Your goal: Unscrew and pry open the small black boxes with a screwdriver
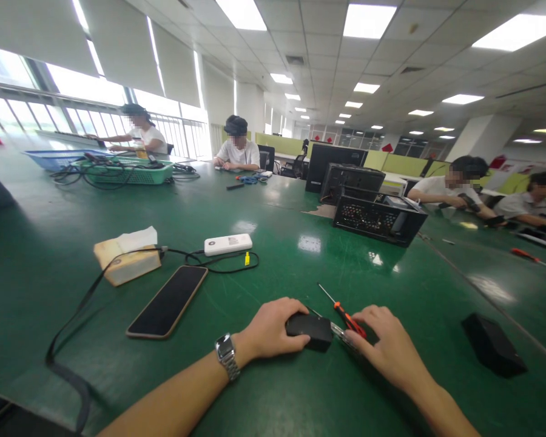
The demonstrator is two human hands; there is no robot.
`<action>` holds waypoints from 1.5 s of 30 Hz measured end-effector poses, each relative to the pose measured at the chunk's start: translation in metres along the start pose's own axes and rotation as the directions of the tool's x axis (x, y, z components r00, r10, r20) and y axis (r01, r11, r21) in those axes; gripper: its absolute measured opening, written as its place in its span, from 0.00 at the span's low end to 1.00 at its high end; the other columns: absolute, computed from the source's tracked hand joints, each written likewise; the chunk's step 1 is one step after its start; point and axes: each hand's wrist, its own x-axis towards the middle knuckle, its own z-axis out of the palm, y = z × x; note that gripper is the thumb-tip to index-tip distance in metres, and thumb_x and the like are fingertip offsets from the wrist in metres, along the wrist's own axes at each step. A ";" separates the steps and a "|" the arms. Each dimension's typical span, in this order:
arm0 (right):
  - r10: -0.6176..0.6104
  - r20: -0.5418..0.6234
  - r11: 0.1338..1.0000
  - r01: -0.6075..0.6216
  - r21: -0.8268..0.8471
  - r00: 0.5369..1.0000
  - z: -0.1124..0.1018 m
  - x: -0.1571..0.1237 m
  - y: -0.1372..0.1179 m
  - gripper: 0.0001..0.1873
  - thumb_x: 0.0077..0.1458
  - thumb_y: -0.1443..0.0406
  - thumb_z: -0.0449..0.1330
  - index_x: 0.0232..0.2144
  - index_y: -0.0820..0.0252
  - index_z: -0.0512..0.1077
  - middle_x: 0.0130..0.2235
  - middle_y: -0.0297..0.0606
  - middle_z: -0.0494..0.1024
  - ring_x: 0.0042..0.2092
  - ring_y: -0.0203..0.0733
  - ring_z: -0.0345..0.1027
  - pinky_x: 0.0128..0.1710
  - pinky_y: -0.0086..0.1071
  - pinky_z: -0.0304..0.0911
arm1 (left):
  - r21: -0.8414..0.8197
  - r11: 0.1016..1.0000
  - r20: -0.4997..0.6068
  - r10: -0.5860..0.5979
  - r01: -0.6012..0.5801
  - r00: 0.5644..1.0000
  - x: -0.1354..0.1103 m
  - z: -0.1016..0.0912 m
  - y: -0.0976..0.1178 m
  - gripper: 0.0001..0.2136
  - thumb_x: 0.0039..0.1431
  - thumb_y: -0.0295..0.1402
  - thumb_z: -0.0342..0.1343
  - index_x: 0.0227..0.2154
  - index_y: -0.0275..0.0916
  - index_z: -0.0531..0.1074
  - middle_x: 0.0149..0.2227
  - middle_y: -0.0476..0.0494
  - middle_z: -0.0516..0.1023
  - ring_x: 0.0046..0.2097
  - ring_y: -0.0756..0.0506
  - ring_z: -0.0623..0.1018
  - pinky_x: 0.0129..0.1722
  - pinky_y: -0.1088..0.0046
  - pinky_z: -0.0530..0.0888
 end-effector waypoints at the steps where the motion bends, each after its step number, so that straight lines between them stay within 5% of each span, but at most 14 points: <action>1: -0.026 0.022 0.999 0.026 -0.025 0.999 -0.001 -0.001 -0.005 0.13 0.55 0.55 0.58 0.38 0.55 0.75 0.40 0.42 0.74 0.43 0.49 0.66 0.42 0.41 0.61 | -0.016 1.000 -0.019 -0.017 0.016 1.000 0.000 0.001 -0.001 0.16 0.47 0.35 0.62 0.41 0.40 0.73 0.39 0.46 0.78 0.40 0.43 0.76 0.40 0.71 0.70; 6: -0.076 0.017 0.997 0.076 -0.001 0.997 -0.003 -0.006 -0.017 0.07 0.55 0.64 0.58 0.31 0.55 0.76 0.42 0.42 0.74 0.45 0.49 0.65 0.42 0.42 0.61 | -0.132 0.987 -0.146 -0.106 0.087 0.984 0.003 0.000 -0.007 0.12 0.47 0.34 0.61 0.36 0.36 0.74 0.33 0.47 0.78 0.34 0.46 0.75 0.35 0.73 0.69; 11: 0.001 -0.095 0.955 0.028 0.295 0.995 -0.008 -0.009 0.016 0.09 0.57 0.61 0.56 0.35 0.56 0.75 0.36 0.39 0.77 0.38 0.44 0.70 0.39 0.36 0.64 | -0.153 0.986 -0.241 -0.098 0.062 0.966 0.002 -0.006 -0.011 0.12 0.46 0.34 0.61 0.35 0.36 0.75 0.32 0.47 0.78 0.33 0.46 0.75 0.36 0.73 0.69; 16: 0.141 -0.235 0.849 0.004 0.528 0.962 -0.008 -0.013 0.051 0.09 0.55 0.58 0.60 0.35 0.57 0.73 0.29 0.34 0.74 0.31 0.40 0.69 0.32 0.32 0.64 | -0.135 0.991 -0.238 -0.046 0.014 0.970 0.001 -0.004 -0.012 0.15 0.43 0.33 0.63 0.37 0.36 0.75 0.35 0.46 0.79 0.36 0.45 0.76 0.38 0.72 0.70; 21: 0.122 -0.207 0.727 0.055 0.685 0.971 -0.008 -0.012 0.053 0.08 0.53 0.61 0.62 0.36 0.57 0.73 0.32 0.33 0.73 0.31 0.37 0.67 0.31 0.29 0.64 | -0.134 0.991 -0.223 -0.027 -0.003 0.974 0.000 -0.003 -0.012 0.16 0.42 0.32 0.63 0.38 0.37 0.76 0.36 0.46 0.79 0.36 0.45 0.77 0.39 0.72 0.70; 45: 0.131 -0.141 0.693 0.011 0.721 0.981 -0.006 -0.013 0.056 0.09 0.53 0.60 0.63 0.37 0.56 0.74 0.31 0.34 0.74 0.31 0.38 0.68 0.31 0.29 0.65 | -0.135 0.990 -0.137 -0.044 0.026 0.990 0.000 0.000 -0.018 0.15 0.44 0.33 0.63 0.38 0.37 0.76 0.37 0.46 0.79 0.38 0.45 0.77 0.40 0.72 0.70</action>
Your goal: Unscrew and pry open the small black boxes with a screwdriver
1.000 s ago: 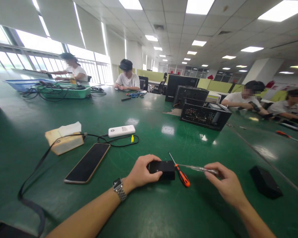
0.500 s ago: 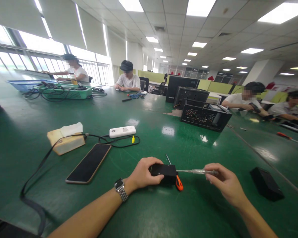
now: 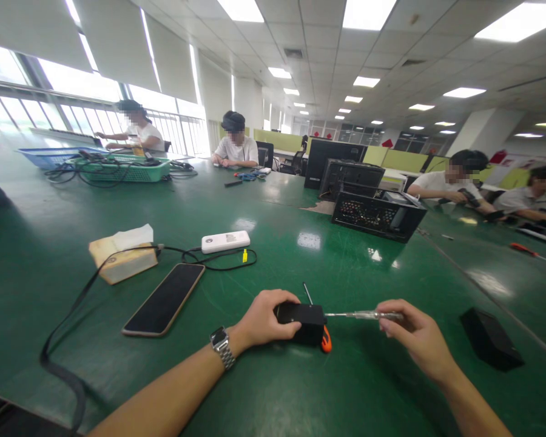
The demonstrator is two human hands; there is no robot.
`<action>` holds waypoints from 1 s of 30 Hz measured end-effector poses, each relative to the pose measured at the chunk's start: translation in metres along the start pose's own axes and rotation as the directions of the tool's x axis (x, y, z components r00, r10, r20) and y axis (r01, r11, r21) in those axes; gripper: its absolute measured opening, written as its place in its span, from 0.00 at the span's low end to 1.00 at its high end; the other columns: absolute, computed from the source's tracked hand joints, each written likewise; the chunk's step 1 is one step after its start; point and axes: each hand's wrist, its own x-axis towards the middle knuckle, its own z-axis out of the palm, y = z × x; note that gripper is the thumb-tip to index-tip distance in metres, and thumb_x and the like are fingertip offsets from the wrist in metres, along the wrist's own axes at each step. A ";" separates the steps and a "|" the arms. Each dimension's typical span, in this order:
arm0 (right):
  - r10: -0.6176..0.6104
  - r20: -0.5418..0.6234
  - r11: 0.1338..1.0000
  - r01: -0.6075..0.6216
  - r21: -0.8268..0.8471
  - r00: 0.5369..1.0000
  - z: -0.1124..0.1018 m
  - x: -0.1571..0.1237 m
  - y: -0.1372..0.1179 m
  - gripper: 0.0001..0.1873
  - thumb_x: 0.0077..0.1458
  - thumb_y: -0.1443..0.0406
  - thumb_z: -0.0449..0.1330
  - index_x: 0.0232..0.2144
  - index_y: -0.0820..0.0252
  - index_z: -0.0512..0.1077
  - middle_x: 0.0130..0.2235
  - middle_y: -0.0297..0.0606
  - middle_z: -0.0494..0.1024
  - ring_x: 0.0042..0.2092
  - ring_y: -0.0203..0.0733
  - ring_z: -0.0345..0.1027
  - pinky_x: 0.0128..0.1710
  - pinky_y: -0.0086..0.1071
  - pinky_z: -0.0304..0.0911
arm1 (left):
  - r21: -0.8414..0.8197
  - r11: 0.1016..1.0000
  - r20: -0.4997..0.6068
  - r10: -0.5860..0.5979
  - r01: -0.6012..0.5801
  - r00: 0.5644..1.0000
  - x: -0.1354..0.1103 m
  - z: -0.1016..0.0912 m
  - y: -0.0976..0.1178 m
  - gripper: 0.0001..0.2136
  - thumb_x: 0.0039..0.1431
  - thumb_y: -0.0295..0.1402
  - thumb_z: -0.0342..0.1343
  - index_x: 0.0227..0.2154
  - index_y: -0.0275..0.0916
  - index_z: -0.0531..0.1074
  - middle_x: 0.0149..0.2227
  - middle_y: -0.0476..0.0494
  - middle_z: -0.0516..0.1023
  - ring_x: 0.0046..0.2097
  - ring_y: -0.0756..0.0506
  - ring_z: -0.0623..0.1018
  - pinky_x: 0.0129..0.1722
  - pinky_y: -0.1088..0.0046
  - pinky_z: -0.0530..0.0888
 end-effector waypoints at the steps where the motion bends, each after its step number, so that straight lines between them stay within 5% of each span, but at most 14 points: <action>1: 0.006 0.001 1.000 -0.006 0.002 1.000 0.000 0.000 0.000 0.10 0.53 0.60 0.63 0.37 0.56 0.74 0.31 0.34 0.74 0.31 0.38 0.68 0.31 0.29 0.65 | 0.000 1.000 -0.002 -0.001 0.001 1.000 0.000 0.000 0.000 0.16 0.43 0.33 0.63 0.38 0.37 0.76 0.37 0.45 0.79 0.38 0.45 0.77 0.41 0.72 0.70; 13: 0.005 0.036 0.998 -0.002 -0.068 0.999 0.002 -0.001 -0.005 0.11 0.54 0.59 0.61 0.38 0.58 0.73 0.31 0.36 0.74 0.31 0.39 0.68 0.31 0.30 0.66 | 0.022 0.999 0.010 0.036 -0.036 0.999 0.001 -0.002 0.002 0.16 0.43 0.34 0.62 0.37 0.38 0.75 0.35 0.46 0.79 0.35 0.46 0.76 0.38 0.73 0.70; 19: -0.175 0.119 0.960 0.196 -0.199 0.977 0.002 -0.004 -0.023 0.08 0.58 0.62 0.58 0.38 0.55 0.74 0.41 0.39 0.75 0.37 0.42 0.71 0.36 0.32 0.69 | -0.002 0.996 0.055 0.087 -0.087 0.995 0.001 -0.007 0.002 0.16 0.41 0.34 0.63 0.36 0.36 0.76 0.33 0.46 0.79 0.34 0.46 0.76 0.36 0.74 0.70; 24: -0.345 0.135 0.865 0.371 -0.338 0.929 0.008 -0.010 -0.035 0.08 0.59 0.67 0.55 0.40 0.52 0.71 0.40 0.38 0.74 0.40 0.42 0.71 0.37 0.32 0.67 | 0.021 0.991 0.092 0.126 -0.129 0.988 0.001 -0.008 0.001 0.17 0.40 0.35 0.64 0.36 0.36 0.76 0.33 0.47 0.79 0.33 0.46 0.76 0.35 0.75 0.70; 30: -0.367 0.147 0.840 0.396 -0.372 0.918 0.017 -0.013 -0.037 0.07 0.59 0.67 0.53 0.38 0.54 0.70 0.34 0.37 0.72 0.34 0.40 0.69 0.33 0.32 0.65 | 0.024 0.991 0.151 0.126 -0.131 0.980 0.000 -0.004 -0.001 0.18 0.39 0.36 0.65 0.37 0.37 0.76 0.34 0.47 0.79 0.34 0.46 0.76 0.36 0.75 0.70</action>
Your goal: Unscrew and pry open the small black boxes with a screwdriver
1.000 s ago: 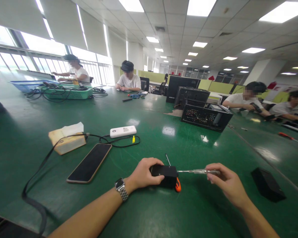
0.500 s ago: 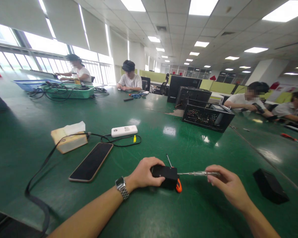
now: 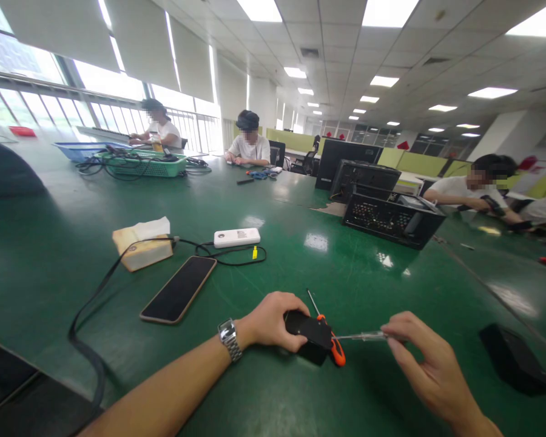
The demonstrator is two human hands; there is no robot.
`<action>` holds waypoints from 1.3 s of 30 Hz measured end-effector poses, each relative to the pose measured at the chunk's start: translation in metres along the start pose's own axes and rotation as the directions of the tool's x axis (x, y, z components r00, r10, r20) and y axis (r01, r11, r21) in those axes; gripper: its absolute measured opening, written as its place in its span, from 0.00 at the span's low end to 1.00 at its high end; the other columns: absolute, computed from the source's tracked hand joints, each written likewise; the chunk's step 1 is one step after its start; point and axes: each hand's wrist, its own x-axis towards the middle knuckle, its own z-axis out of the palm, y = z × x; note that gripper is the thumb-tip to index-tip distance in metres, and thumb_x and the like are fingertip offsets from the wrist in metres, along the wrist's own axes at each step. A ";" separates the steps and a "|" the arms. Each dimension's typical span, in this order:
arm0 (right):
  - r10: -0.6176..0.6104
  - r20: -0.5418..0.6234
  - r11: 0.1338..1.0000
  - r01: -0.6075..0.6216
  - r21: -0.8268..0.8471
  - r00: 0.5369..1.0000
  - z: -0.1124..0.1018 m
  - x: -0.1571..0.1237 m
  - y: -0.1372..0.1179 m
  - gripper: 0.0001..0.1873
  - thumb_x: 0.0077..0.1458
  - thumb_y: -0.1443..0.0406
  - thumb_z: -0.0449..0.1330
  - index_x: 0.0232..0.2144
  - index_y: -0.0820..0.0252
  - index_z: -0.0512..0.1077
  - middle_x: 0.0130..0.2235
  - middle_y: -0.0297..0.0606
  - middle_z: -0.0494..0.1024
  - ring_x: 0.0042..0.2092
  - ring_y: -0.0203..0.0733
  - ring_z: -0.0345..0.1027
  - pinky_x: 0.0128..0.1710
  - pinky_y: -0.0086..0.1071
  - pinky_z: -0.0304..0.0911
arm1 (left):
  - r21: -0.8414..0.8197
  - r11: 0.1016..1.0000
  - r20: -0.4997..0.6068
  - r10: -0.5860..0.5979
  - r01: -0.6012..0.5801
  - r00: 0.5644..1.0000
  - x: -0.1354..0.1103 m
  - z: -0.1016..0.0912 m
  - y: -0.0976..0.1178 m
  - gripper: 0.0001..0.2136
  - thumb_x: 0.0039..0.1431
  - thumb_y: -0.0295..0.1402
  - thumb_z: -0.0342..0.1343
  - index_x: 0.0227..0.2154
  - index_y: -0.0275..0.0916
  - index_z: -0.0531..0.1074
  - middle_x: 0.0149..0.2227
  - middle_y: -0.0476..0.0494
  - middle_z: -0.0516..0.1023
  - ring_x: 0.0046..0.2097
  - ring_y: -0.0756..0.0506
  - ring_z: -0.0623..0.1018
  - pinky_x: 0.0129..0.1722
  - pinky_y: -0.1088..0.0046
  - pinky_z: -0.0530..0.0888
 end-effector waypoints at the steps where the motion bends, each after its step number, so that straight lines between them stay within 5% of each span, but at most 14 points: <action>1: 0.023 0.001 1.000 -0.023 -0.009 1.000 0.000 0.000 0.001 0.07 0.59 0.67 0.53 0.38 0.54 0.70 0.34 0.37 0.73 0.34 0.40 0.70 0.33 0.32 0.65 | 0.004 1.000 -0.004 -0.007 0.007 1.000 0.000 0.001 0.000 0.18 0.39 0.36 0.65 0.37 0.37 0.76 0.34 0.47 0.79 0.35 0.46 0.76 0.37 0.75 0.70; 5: 0.101 0.023 0.992 -0.098 -0.083 0.995 -0.003 0.003 0.006 0.07 0.59 0.64 0.53 0.36 0.55 0.72 0.31 0.36 0.74 0.31 0.40 0.70 0.30 0.32 0.65 | 0.025 0.999 -0.023 -0.022 0.023 0.999 0.001 0.003 0.001 0.18 0.39 0.36 0.65 0.37 0.38 0.76 0.35 0.47 0.79 0.35 0.45 0.77 0.38 0.74 0.70; 12: -0.028 0.046 0.997 0.031 -0.064 0.999 -0.012 0.001 0.000 0.11 0.55 0.67 0.57 0.41 0.53 0.73 0.29 0.36 0.74 0.27 0.38 0.68 0.25 0.29 0.64 | 0.031 0.998 -0.052 -0.047 0.049 0.997 0.002 0.005 0.005 0.18 0.39 0.36 0.65 0.36 0.37 0.77 0.34 0.46 0.79 0.35 0.45 0.76 0.37 0.73 0.70; 19: 0.051 0.112 0.985 -0.031 -0.170 0.992 -0.018 -0.014 0.012 0.08 0.56 0.62 0.58 0.38 0.51 0.76 0.35 0.37 0.80 0.33 0.42 0.75 0.33 0.30 0.71 | 0.005 0.998 -0.055 -0.068 0.068 0.996 0.000 0.006 0.005 0.17 0.39 0.35 0.65 0.35 0.37 0.76 0.33 0.47 0.78 0.34 0.46 0.76 0.36 0.74 0.70; 26: 0.066 0.179 0.997 -0.056 -0.060 0.982 -0.016 -0.013 0.008 0.13 0.57 0.63 0.56 0.43 0.48 0.77 0.36 0.37 0.79 0.35 0.42 0.75 0.35 0.31 0.71 | 0.004 0.999 -0.048 -0.037 0.037 0.998 0.000 0.008 0.001 0.17 0.39 0.35 0.66 0.36 0.37 0.76 0.33 0.46 0.78 0.35 0.45 0.76 0.36 0.74 0.71; 39: 0.044 0.048 0.989 -0.037 -0.141 0.998 -0.020 -0.017 0.006 0.09 0.53 0.63 0.59 0.34 0.48 0.79 0.33 0.35 0.82 0.32 0.44 0.77 0.24 0.29 0.68 | 0.000 0.999 -0.037 0.032 -0.032 0.999 0.000 0.016 0.010 0.19 0.38 0.34 0.66 0.37 0.37 0.76 0.33 0.45 0.78 0.34 0.45 0.75 0.36 0.73 0.70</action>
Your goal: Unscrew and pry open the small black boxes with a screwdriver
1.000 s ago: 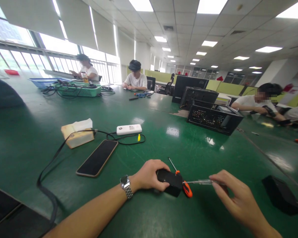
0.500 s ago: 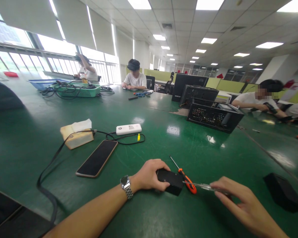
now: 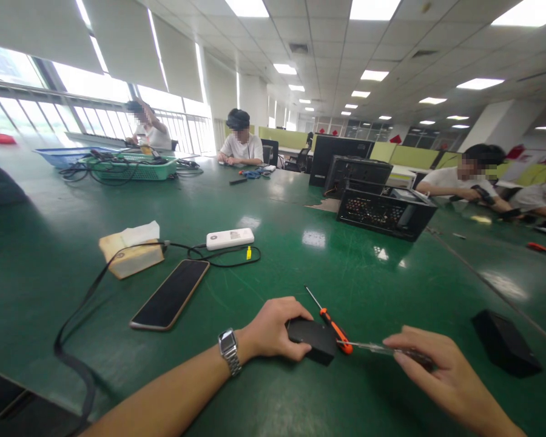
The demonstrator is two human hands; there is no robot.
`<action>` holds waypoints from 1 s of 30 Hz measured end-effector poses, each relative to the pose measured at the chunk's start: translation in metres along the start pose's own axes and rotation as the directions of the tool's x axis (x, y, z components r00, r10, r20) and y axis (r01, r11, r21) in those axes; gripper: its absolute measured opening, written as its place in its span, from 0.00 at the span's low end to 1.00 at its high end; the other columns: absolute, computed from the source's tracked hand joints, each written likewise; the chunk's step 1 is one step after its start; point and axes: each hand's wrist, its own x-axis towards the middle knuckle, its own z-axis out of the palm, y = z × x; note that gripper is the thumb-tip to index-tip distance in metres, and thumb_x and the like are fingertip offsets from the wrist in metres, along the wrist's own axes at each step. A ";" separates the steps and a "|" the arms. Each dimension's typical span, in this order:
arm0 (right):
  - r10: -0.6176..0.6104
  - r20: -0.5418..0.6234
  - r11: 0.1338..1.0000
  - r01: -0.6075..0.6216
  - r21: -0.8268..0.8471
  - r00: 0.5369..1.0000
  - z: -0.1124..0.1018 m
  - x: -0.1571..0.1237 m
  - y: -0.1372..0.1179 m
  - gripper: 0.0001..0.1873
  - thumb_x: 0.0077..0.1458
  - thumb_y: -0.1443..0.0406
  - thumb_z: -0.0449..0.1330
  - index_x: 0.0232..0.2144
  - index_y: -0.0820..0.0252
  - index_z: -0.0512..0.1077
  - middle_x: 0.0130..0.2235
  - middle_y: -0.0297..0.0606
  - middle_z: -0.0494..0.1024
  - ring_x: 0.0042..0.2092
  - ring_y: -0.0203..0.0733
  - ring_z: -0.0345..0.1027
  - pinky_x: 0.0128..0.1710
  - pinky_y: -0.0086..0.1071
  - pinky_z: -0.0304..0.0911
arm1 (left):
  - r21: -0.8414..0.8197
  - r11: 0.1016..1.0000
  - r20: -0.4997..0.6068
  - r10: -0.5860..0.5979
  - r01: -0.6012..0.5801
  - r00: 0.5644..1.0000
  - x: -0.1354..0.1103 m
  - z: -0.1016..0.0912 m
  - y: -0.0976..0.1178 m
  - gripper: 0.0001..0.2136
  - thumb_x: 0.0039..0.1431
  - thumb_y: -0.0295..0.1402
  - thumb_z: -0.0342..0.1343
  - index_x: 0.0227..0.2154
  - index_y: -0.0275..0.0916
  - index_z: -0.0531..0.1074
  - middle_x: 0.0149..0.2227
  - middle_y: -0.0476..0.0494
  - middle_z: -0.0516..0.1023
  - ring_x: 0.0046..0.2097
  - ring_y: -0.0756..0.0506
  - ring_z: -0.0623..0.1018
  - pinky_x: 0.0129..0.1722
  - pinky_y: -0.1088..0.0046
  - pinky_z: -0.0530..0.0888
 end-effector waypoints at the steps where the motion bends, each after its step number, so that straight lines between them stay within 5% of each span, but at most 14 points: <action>1: 0.009 -0.012 1.000 -0.009 0.002 1.000 0.000 -0.001 0.002 0.09 0.52 0.63 0.59 0.34 0.48 0.79 0.33 0.35 0.82 0.33 0.45 0.77 0.25 0.29 0.69 | -0.001 1.000 0.004 0.012 -0.012 1.000 0.000 0.001 0.000 0.19 0.38 0.34 0.66 0.37 0.36 0.76 0.33 0.45 0.78 0.34 0.45 0.75 0.36 0.73 0.70; 9: 0.168 -0.008 0.981 -0.166 0.103 0.986 0.009 -0.002 0.018 0.08 0.51 0.61 0.60 0.30 0.50 0.80 0.32 0.36 0.82 0.34 0.46 0.76 0.30 0.31 0.71 | 0.003 0.999 0.017 0.040 -0.040 0.999 -0.001 0.004 -0.003 0.19 0.39 0.33 0.65 0.39 0.36 0.76 0.34 0.44 0.78 0.35 0.45 0.75 0.36 0.73 0.69; 19: -0.035 0.046 0.999 0.034 0.008 0.998 0.000 0.002 -0.003 0.10 0.55 0.65 0.55 0.33 0.56 0.77 0.23 0.34 0.73 0.22 0.35 0.66 0.21 0.27 0.61 | 0.030 0.999 -0.001 0.020 -0.020 1.000 0.000 0.003 0.002 0.19 0.39 0.34 0.65 0.38 0.36 0.76 0.33 0.45 0.78 0.34 0.45 0.75 0.35 0.73 0.70; 25: 0.098 0.048 0.995 -0.099 0.018 0.994 0.000 0.002 0.002 0.10 0.55 0.62 0.57 0.33 0.54 0.78 0.30 0.37 0.79 0.31 0.41 0.73 0.30 0.30 0.67 | 0.041 0.999 -0.004 0.012 -0.012 1.000 0.000 0.005 0.002 0.19 0.40 0.33 0.65 0.39 0.36 0.76 0.34 0.44 0.78 0.34 0.45 0.75 0.35 0.73 0.70; 30: 0.090 0.102 0.995 -0.093 0.024 0.991 -0.002 0.005 -0.001 0.10 0.56 0.63 0.55 0.33 0.55 0.77 0.28 0.36 0.77 0.27 0.38 0.70 0.25 0.28 0.63 | 0.050 0.999 0.002 0.005 -0.006 1.000 0.000 0.005 0.002 0.19 0.40 0.31 0.65 0.39 0.36 0.76 0.33 0.45 0.78 0.35 0.45 0.75 0.35 0.74 0.70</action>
